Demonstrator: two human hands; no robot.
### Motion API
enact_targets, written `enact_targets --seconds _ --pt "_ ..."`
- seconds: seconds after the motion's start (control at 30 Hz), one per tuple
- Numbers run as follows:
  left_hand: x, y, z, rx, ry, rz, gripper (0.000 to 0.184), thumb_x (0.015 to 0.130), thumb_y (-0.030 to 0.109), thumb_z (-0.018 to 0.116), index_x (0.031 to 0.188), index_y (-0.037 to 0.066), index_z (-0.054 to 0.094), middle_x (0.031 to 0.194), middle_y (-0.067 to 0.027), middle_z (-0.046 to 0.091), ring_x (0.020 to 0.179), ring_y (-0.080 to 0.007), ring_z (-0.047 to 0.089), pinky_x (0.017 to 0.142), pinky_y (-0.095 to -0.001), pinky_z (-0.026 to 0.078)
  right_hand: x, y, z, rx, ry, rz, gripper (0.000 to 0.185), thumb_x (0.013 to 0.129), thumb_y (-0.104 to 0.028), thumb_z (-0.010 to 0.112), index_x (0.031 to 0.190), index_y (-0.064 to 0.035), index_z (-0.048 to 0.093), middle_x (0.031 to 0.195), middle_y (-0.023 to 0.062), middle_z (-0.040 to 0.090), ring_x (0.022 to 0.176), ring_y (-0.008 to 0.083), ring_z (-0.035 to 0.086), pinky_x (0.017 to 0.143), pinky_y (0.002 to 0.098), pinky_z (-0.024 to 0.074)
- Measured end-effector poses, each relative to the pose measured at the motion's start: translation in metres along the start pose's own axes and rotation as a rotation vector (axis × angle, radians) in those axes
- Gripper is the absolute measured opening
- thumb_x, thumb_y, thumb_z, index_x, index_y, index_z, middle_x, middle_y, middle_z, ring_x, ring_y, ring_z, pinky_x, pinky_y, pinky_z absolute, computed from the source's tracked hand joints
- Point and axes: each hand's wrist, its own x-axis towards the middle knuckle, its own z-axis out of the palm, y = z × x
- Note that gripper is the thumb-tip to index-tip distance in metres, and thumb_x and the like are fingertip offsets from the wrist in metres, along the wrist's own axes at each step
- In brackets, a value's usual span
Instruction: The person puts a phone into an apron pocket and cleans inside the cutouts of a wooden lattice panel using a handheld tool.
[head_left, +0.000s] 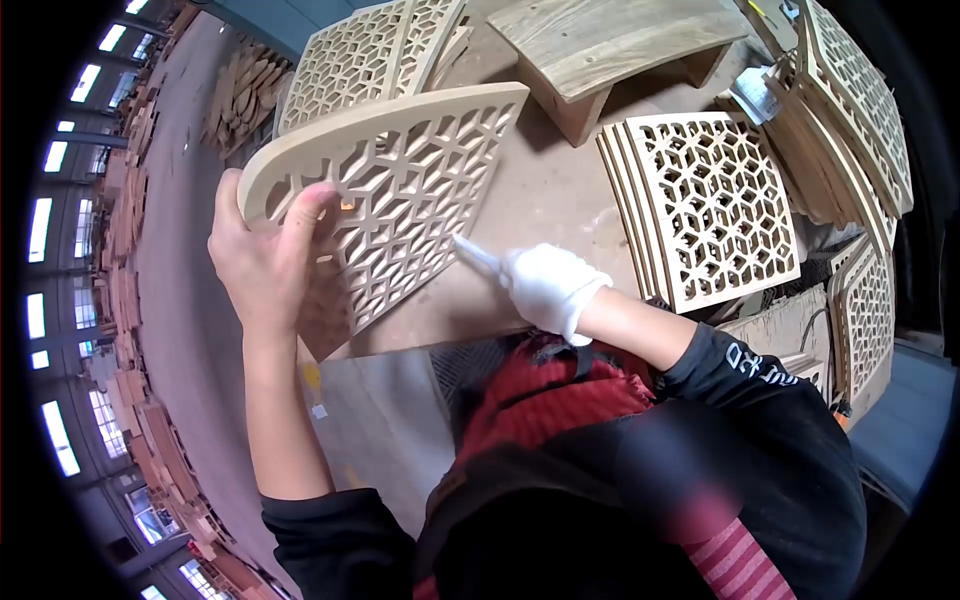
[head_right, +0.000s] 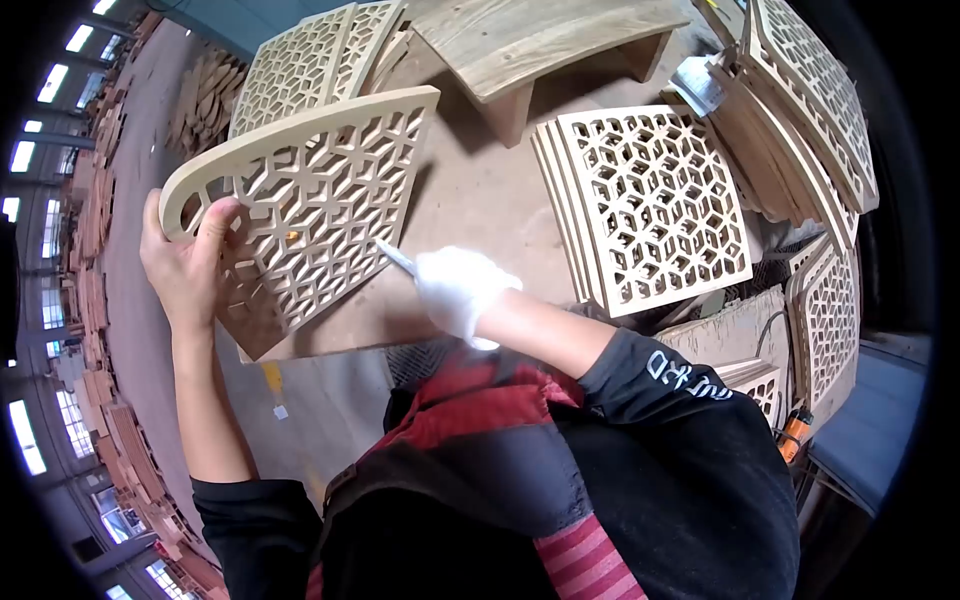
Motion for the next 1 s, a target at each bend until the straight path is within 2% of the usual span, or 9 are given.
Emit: enact_targets --seconds 0.23,0.33,0.43,0.57,0.67,0.73,0.8,0.9,1.0 --pt "0.007 -0.003 0.001 -0.051 -0.019 -0.123 0.037 0.081 0.024 0.082 0.098 -0.001 0.061 0.086 -0.0092 0.072 0.076 -0.0151 0.068 0.071 -0.0286 0.053 -0.018 -0.014 -0.028 0.087 0.072 -0.011 0.022 0.095 -0.016 0.047 0.098 0.0007 0.062 0.089 0.025 0.067 0.083 0.0433 0.065 0.076 0.0474 0.0519" --pt "0.008 -0.003 0.002 -0.041 -0.009 -0.112 0.038 0.08 0.025 0.083 0.099 -0.001 0.061 0.088 -0.0106 0.072 0.077 -0.015 0.068 0.071 -0.0288 0.053 -0.011 -0.007 -0.021 0.105 0.242 -0.099 0.024 0.096 -0.024 0.051 0.092 -0.003 0.062 0.08 0.025 0.066 0.076 0.0465 0.064 0.073 0.0522 0.0507" --pt "0.01 -0.002 0.001 -0.02 -0.007 -0.098 0.04 0.079 0.026 0.083 0.099 -0.001 0.061 0.086 -0.0111 0.072 0.077 -0.0149 0.068 0.071 -0.0292 0.053 -0.009 -0.01 -0.024 0.085 0.277 -0.186 0.024 0.096 -0.024 0.051 0.091 -0.0027 0.06 0.078 0.0245 0.066 0.074 0.0462 0.063 0.071 0.0529 0.0504" --pt "0.008 0.004 0.0 -0.004 -0.036 -0.065 0.041 0.079 0.026 0.084 0.097 -0.002 0.061 0.084 -0.0117 0.073 0.075 -0.0146 0.069 0.07 -0.0296 0.053 -0.01 -0.034 -0.04 0.081 0.188 -0.122 0.023 0.095 -0.02 0.049 0.099 -0.0008 0.062 0.084 0.0259 0.067 0.079 0.0443 0.065 0.073 0.0511 0.051" --pt "0.003 0.01 0.004 -0.054 -0.061 -0.08 0.039 0.078 0.025 0.084 0.094 -0.001 0.06 0.082 -0.0124 0.073 0.073 -0.0164 0.07 0.068 -0.0296 0.053 0.036 -0.036 -0.016 -0.009 0.362 -0.322 0.024 0.092 -0.016 0.049 0.099 0.0013 0.063 0.089 0.0269 0.067 0.082 0.0435 0.065 0.076 0.049 0.0522" --pt "0.003 0.016 0.006 -0.078 -0.083 -0.084 0.039 0.078 0.025 0.084 0.094 -0.001 0.059 0.08 -0.0128 0.073 0.073 -0.0177 0.071 0.067 -0.0298 0.053 0.045 -0.054 -0.034 -0.15 0.185 -0.23 0.028 0.091 -0.014 0.044 0.092 0.0047 0.065 0.092 0.0267 0.067 0.085 0.0416 0.066 0.078 0.0475 0.0531" --pt "0.002 0.012 0.005 -0.05 -0.056 -0.033 0.039 0.078 0.025 0.084 0.094 -0.001 0.059 0.08 -0.014 0.072 0.072 -0.0183 0.071 0.067 -0.0299 0.053 0.038 -0.059 -0.035 -0.173 0.208 -0.215 0.02 0.08 -0.003 0.055 0.092 0.0043 0.069 0.093 0.0274 0.067 0.089 0.0398 0.068 0.076 0.0424 0.0561" --pt "0.002 0.01 0.004 -0.035 -0.02 -0.007 0.039 0.079 0.025 0.084 0.093 -0.001 0.058 0.079 -0.0151 0.072 0.07 -0.0187 0.07 0.065 -0.0305 0.053 0.023 -0.042 -0.014 -0.051 0.327 -0.246 0.027 0.092 -0.013 0.044 0.103 0.0029 0.062 0.09 0.0265 0.067 0.083 0.0422 0.066 0.077 0.0481 0.0533" --pt "0.002 0.017 0.005 -0.021 -0.04 -0.009 0.04 0.079 0.025 0.083 0.093 -0.002 0.057 0.078 -0.0153 0.071 0.069 -0.0185 0.07 0.063 -0.0304 0.052 0.021 -0.043 -0.016 -0.096 0.347 -0.272 0.026 0.093 -0.013 0.043 0.106 0.0007 0.061 0.093 0.0264 0.067 0.086 0.0419 0.066 0.077 0.0482 0.0532"
